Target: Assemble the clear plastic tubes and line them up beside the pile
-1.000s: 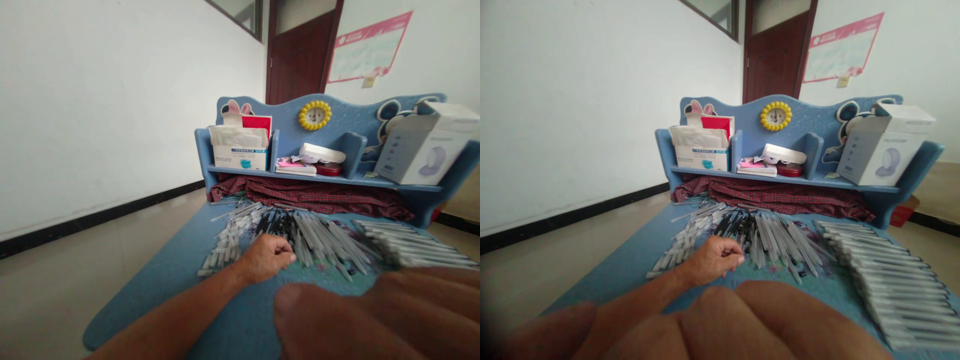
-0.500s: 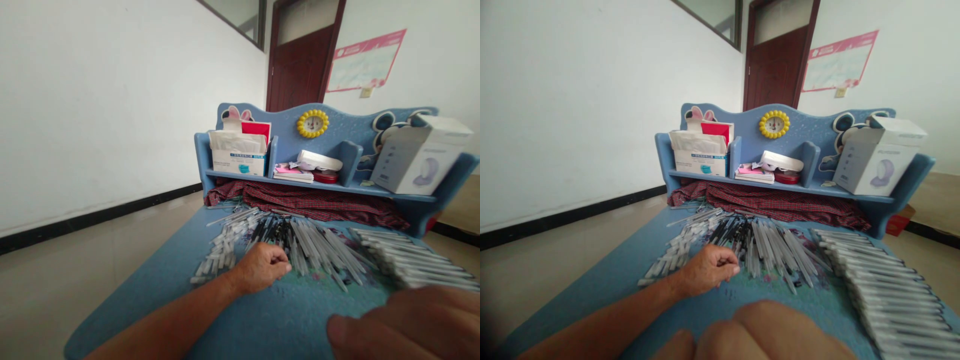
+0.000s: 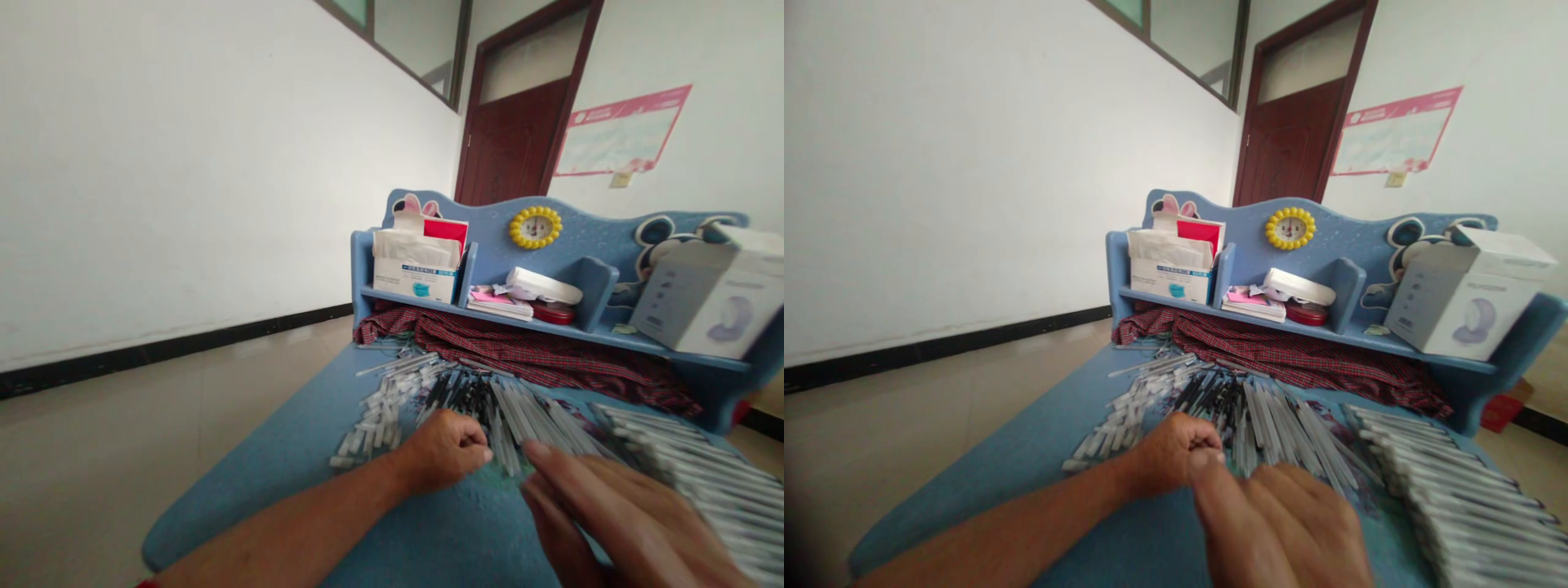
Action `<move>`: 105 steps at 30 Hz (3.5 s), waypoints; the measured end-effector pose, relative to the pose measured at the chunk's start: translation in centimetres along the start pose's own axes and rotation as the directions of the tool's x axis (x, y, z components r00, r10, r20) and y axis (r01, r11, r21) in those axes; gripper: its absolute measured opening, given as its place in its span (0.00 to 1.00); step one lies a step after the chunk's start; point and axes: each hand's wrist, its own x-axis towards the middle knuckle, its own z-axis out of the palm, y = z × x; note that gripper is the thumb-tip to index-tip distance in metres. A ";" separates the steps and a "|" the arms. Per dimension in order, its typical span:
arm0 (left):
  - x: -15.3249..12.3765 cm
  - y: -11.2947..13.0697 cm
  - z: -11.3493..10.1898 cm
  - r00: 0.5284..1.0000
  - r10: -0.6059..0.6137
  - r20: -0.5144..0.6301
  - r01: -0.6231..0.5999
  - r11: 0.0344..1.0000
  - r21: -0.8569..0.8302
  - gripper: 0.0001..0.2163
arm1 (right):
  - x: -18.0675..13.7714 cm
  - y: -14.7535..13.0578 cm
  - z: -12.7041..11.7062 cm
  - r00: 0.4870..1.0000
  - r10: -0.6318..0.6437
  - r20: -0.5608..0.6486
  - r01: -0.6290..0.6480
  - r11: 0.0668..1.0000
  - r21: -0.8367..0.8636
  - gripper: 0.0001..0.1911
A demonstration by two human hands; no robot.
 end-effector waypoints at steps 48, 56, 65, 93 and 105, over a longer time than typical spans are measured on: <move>0.3 -0.7 -1.5 0.956 -0.059 -0.287 0.105 0.984 0.147 0.06 | 0.7 2.7 2.9 0.923 0.360 0.136 -0.250 0.831 -0.498 0.09; 0.9 -0.5 -2.3 0.901 -0.385 -0.198 0.272 0.859 -0.433 0.07 | 0.4 1.4 3.4 0.942 0.287 0.172 -0.218 0.917 -0.335 0.06; 1.2 -0.5 -2.2 0.906 -0.412 -0.093 0.232 0.668 -0.707 0.11 | 0.2 0.4 3.8 0.935 0.259 0.241 -0.180 0.935 -0.306 0.07; 0.7 0.4 -2.5 0.938 -0.324 -0.123 0.198 0.792 -0.577 0.11 | 0.8 -0.3 4.3 0.756 0.531 0.383 -0.600 0.796 0.081 0.10; 0.8 0.7 -2.3 0.939 -0.318 -0.128 0.206 0.823 -0.529 0.12 | 1.3 -0.6 4.1 0.658 0.605 0.447 -0.724 0.671 0.158 0.10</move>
